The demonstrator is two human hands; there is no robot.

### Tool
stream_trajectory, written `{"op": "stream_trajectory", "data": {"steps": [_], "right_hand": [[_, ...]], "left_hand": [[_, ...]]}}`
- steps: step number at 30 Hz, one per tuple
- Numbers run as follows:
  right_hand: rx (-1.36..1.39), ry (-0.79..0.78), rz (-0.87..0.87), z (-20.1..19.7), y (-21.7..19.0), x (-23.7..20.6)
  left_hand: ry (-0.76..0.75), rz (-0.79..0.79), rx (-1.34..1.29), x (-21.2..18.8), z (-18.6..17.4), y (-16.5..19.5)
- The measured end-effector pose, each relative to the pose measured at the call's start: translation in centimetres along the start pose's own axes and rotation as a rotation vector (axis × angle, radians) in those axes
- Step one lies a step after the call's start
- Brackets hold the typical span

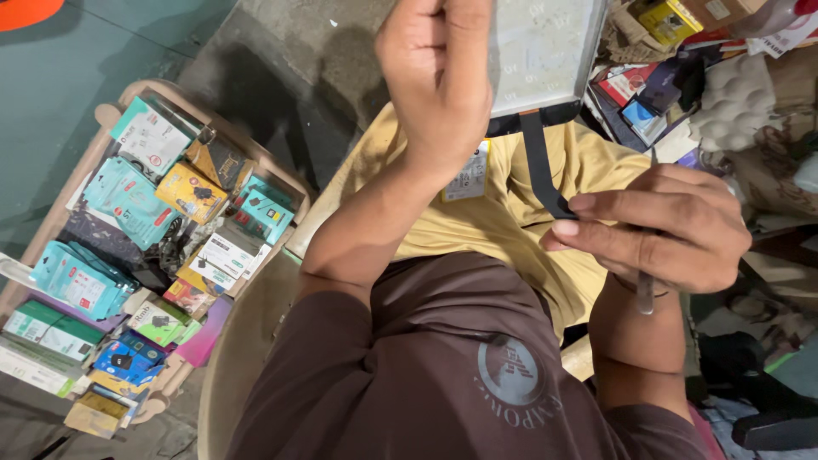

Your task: The person sits and works on a disassembled smartphone resting on their lap. They peel the silver foil backing off a new battery, use tweezers and scissors to trim and position its flex cable and adhesive, then press the battery into the phone body and press it down to seat it.

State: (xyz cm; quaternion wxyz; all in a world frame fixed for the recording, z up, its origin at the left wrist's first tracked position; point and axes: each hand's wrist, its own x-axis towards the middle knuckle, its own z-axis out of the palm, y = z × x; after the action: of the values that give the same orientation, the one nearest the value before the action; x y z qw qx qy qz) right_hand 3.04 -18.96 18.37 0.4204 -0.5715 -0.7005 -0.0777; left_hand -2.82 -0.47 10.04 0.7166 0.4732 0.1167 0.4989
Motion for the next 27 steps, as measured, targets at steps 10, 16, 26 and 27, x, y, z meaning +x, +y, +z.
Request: {"op": "stream_trajectory", "data": {"steps": [10,16,26,27], "right_hand": [[-0.021,-0.055,-0.165,-1.3,1.4,0.1],[0.035,-0.022,0.033,-1.7,2.8,0.2],[-0.02,0.146,0.52,-0.5,1.7,1.6],[-0.004,0.152,0.553,-0.4,1.8,1.7]], "left_hand": [[-0.077,-0.002,0.083,-0.3,0.5,0.6],[-0.117,-0.066,0.037,-0.6,0.6,0.4],[-0.15,-0.11,0.039,-0.8,0.9,-0.3],[-0.154,-0.11,0.042,-0.8,0.9,-0.3]]}}
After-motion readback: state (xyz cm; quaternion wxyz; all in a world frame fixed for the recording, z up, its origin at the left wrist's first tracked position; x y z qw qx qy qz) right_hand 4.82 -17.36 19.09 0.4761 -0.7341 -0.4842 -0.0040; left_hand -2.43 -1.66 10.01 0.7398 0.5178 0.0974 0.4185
